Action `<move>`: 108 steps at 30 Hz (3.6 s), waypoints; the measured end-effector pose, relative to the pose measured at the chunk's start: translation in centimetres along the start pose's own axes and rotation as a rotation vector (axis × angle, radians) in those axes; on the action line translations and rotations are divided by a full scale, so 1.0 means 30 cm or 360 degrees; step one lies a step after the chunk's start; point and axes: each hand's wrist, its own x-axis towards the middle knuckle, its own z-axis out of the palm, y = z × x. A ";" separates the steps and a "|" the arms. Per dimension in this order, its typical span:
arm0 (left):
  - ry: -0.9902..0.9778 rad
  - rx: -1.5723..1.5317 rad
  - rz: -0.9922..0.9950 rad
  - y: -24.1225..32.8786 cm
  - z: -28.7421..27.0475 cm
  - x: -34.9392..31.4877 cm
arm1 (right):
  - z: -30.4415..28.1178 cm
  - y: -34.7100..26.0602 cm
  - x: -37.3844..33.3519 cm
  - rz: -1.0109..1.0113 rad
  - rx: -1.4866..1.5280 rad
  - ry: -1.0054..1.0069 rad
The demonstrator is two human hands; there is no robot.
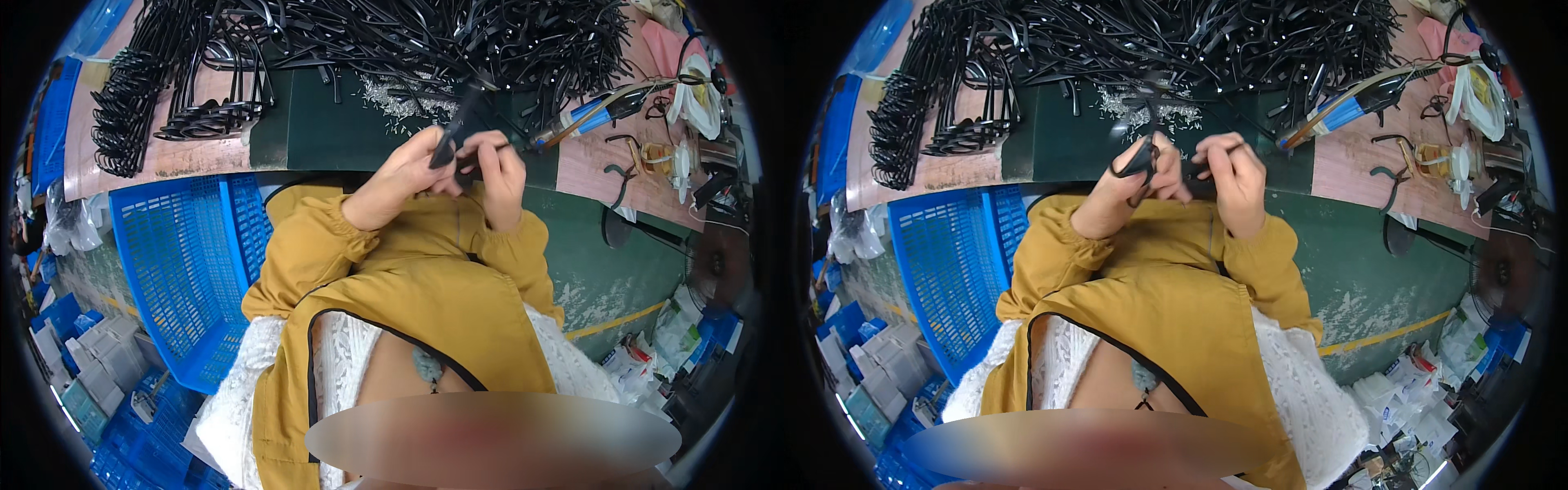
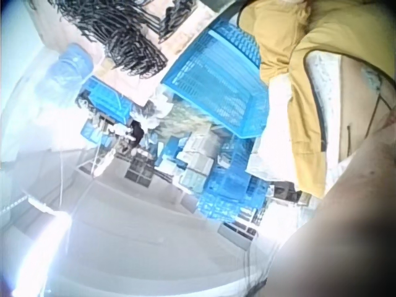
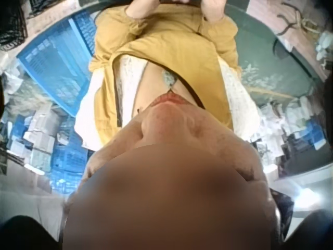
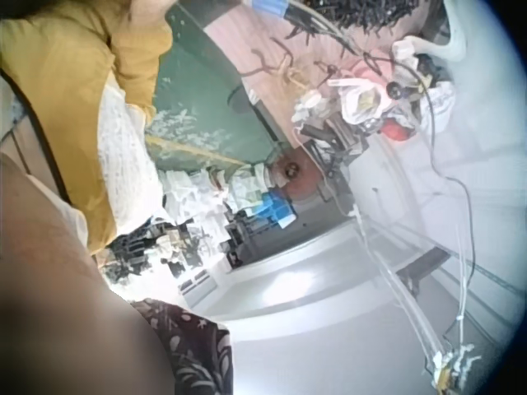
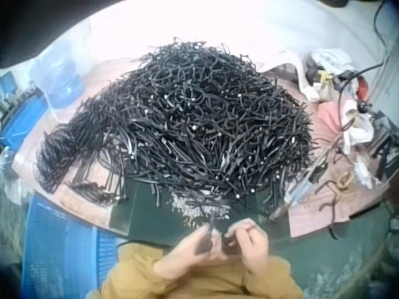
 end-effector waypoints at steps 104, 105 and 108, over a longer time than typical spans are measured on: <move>0.0688 -0.0358 -0.0275 -0.004 -0.025 -0.086 | -0.281 0.070 0.234 -0.0461 0.1220 0.0254; 0.0696 -0.0416 -0.0294 -0.007 -0.029 -0.099 | -0.249 0.053 0.257 -0.0395 0.1697 -0.0127; 0.0797 -0.0479 -0.0445 -0.022 -0.027 -0.124 | -0.146 0.018 0.336 -0.0232 0.1751 -0.0108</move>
